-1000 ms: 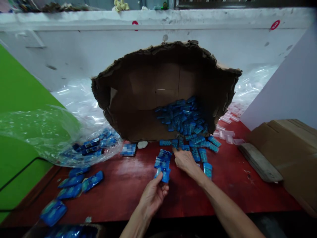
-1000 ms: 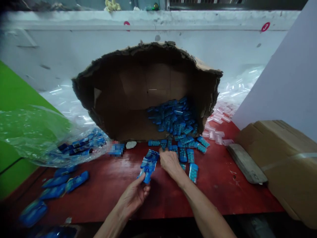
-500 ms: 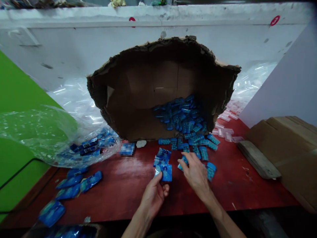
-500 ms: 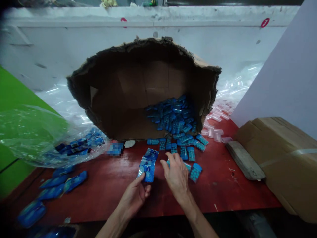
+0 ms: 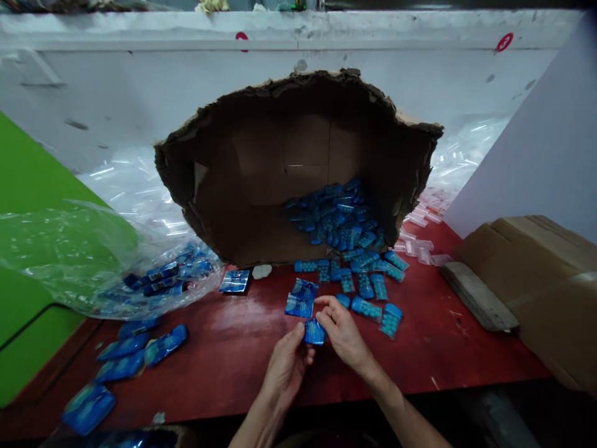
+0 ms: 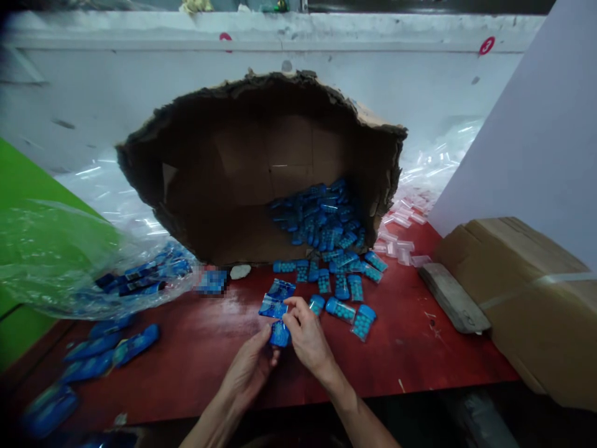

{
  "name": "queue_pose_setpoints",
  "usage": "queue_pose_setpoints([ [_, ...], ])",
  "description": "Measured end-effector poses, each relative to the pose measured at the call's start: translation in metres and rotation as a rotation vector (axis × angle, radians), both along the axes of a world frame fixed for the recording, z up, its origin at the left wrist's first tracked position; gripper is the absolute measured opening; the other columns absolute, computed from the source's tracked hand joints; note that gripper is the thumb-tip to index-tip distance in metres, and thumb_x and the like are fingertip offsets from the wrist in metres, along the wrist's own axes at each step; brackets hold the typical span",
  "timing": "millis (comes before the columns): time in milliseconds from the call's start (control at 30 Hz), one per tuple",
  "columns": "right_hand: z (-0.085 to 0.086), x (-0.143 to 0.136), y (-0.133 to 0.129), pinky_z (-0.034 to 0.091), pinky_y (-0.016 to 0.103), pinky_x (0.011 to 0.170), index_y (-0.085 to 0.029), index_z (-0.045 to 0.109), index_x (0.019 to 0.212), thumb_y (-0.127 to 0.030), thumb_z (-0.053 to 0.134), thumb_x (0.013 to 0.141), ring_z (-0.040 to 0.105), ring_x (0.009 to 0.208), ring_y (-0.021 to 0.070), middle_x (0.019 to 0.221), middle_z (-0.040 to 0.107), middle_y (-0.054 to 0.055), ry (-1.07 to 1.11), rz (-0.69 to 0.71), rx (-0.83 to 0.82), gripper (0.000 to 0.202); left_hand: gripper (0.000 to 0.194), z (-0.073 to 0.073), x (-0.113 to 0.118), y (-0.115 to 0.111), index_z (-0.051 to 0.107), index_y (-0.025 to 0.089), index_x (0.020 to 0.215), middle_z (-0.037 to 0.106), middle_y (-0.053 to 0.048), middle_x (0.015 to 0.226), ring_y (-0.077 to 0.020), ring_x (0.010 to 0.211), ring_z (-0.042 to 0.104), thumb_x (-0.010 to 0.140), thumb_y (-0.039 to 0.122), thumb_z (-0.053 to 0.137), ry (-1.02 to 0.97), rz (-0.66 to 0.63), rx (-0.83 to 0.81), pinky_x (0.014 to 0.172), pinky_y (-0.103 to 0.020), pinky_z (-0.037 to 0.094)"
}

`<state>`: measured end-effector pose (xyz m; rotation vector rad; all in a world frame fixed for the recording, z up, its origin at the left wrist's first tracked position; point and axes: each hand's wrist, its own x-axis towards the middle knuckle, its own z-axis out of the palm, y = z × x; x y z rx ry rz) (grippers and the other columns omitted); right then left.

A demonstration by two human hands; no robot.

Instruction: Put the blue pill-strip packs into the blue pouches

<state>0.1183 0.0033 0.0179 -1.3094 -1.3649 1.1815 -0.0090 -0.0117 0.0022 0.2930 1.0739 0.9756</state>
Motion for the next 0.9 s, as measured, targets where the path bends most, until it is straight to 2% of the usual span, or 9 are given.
queue_pose_setpoints([
  [100,0.005,0.016,0.006,0.04,0.026,0.069,-0.022,0.045,0.11,-0.03,0.041,0.081,0.05,0.074,0.014,0.081,0.054,0.001,-0.354,0.062,0.1,0.03,0.019,0.003,-0.003,0.0,0.053,0.014,0.074,0.055,0.001,0.05,-0.0067,0.037,0.046,0.069,0.031,0.059,-0.038,0.0,-0.093,0.034,-0.016,0.032],
  [200,0.001,0.036,0.013,0.03,0.039,0.087,-0.027,0.046,0.114,-0.026,0.055,0.073,0.04,0.105,0.0244,0.115,0.047,0.006,-0.872,0.134,0.089,0.042,0.016,0.007,-0.008,0.001,0.05,0.016,0.074,0.054,0.001,0.048,-0.0062,0.035,0.045,0.073,0.031,0.055,-0.095,0.034,-0.162,0.032,-0.015,0.031],
  [300,-0.006,0.047,0.02,0.026,0.042,0.088,-0.029,0.049,0.111,-0.024,0.059,0.069,0.038,0.107,0.0271,0.117,0.046,0.006,-1.108,0.24,-0.002,0.043,0.019,0.009,-0.01,0.003,0.048,0.015,0.067,0.052,0.002,0.045,-0.0057,0.033,0.043,0.075,0.032,0.052,-0.164,0.05,-0.235,0.031,-0.014,0.03],
  [400,-0.009,0.049,0.027,0.03,0.037,0.084,-0.03,0.05,0.11,-0.028,0.06,0.068,0.042,0.101,0.0255,0.109,0.05,0.005,-1.105,0.288,-0.014,0.043,0.023,0.01,-0.009,0.003,0.047,0.014,0.065,0.051,0.001,0.043,-0.0057,0.032,0.043,0.075,0.034,0.052,-0.169,0.049,-0.275,0.03,-0.014,0.03],
  [567,-0.01,0.061,0.037,0.033,0.027,0.079,-0.026,0.048,0.113,-0.035,0.059,0.068,0.047,0.093,0.0196,0.099,0.052,0.005,-0.969,0.388,-0.009,0.047,0.022,0.01,-0.009,0.003,0.049,0.014,0.067,0.054,0.0,0.045,-0.0061,0.033,0.044,0.075,0.034,0.05,-0.147,0.05,-0.274,0.031,-0.014,0.032],
  [767,-0.014,0.063,0.03,0.025,0.036,0.087,-0.034,0.049,0.11,-0.024,0.06,0.067,0.041,0.102,0.0222,0.11,0.049,0.001,-1.008,0.429,-0.027,0.046,0.024,0.003,-0.015,0.003,0.05,0.013,0.067,0.054,0.0,0.045,-0.0059,0.033,0.045,0.073,0.037,0.053,-0.142,0.019,-0.273,0.031,-0.015,0.033],
  [900,-0.006,0.054,0.023,0.028,0.034,0.085,-0.027,0.054,0.105,-0.026,0.052,0.075,0.045,0.096,0.0198,0.099,0.055,0.003,-0.965,0.362,0.052,0.03,0.026,0.0,-0.015,0.002,0.051,0.013,0.065,0.055,-0.001,0.046,-0.0062,0.034,0.046,0.071,0.037,0.055,-0.06,0.021,-0.191,0.032,-0.015,0.034],
])
